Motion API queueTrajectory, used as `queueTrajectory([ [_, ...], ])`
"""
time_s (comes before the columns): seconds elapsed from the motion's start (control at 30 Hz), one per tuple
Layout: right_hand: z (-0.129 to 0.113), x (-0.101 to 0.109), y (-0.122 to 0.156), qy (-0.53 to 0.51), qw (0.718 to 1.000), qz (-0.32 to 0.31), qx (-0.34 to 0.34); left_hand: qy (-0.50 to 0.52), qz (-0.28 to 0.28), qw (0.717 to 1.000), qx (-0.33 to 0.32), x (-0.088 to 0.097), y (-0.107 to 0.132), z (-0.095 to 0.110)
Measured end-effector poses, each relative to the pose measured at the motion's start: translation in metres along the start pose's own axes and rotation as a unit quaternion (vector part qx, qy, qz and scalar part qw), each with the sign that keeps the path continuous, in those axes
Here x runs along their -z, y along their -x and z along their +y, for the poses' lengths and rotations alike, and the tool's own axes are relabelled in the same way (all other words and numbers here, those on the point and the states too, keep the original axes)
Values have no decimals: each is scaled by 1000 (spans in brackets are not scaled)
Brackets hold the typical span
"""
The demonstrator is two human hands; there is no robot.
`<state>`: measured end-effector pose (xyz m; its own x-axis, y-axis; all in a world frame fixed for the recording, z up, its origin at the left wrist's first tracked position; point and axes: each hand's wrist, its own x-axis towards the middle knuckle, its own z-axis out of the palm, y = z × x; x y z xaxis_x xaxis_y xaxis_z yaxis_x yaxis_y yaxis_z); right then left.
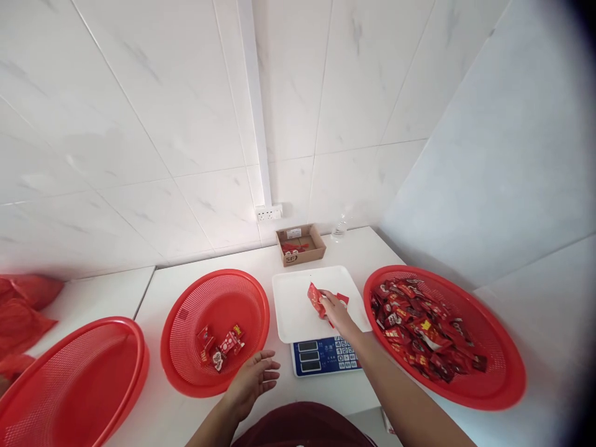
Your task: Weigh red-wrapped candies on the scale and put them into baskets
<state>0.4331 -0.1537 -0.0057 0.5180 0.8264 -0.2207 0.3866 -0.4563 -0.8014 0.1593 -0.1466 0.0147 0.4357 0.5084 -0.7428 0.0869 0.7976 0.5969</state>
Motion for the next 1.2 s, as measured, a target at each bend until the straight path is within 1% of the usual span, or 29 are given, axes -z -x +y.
queueTrajectory([
  [0.1,3,9,-1,61,998,30,-17,-2,7,1000,1,3,1,2],
  [0.2,8,10,2,82,995,48,-17,-4,7,1000,-2,7,1,2],
  [0.27,14,5,5,116,991,70,18,-3,1,1000,-5,10,1,2],
  [0.33,20,-2,8,175,978,98,59,-3,-5,1000,-8,14,1,2],
  [0.37,22,-6,10,209,970,108,63,-4,-5,1000,-10,16,2,3],
  [0.43,25,-14,15,264,959,99,35,-7,-6,1000,-12,19,3,4],
  [0.5,26,-21,19,295,954,60,2,-11,-4,1000,-8,21,3,6],
  [0.57,25,-27,23,305,952,15,6,-21,0,1000,-3,23,3,8],
  [0.6,25,-29,24,308,951,6,17,-28,1,1000,-1,24,3,8],
  [0.63,26,-31,25,309,951,8,24,-35,1,999,-1,25,3,8],
  [0.77,29,-38,24,310,948,60,25,-54,-14,998,-1,31,1,7],
  [0.87,30,-42,21,300,950,54,66,-77,-23,997,-1,32,0,9],
  [0.9,30,-41,19,290,952,62,80,-85,-26,996,-1,32,0,10],
  [0.93,32,-38,18,276,954,80,89,-92,-29,995,0,31,0,12],
  [1.0,41,-26,17,242,955,140,97,-104,-33,994,4,28,0,15],
  [1.07,59,-3,19,215,950,210,86,-116,-33,993,8,24,-1,18],
  [1.13,86,28,24,204,944,257,38,-131,-36,991,12,18,-3,20],
  [1.17,101,44,29,204,944,259,-6,-138,-40,990,13,14,-5,20],
  [1.2,116,60,34,198,946,247,-63,-145,-45,988,15,9,-7,20],
])
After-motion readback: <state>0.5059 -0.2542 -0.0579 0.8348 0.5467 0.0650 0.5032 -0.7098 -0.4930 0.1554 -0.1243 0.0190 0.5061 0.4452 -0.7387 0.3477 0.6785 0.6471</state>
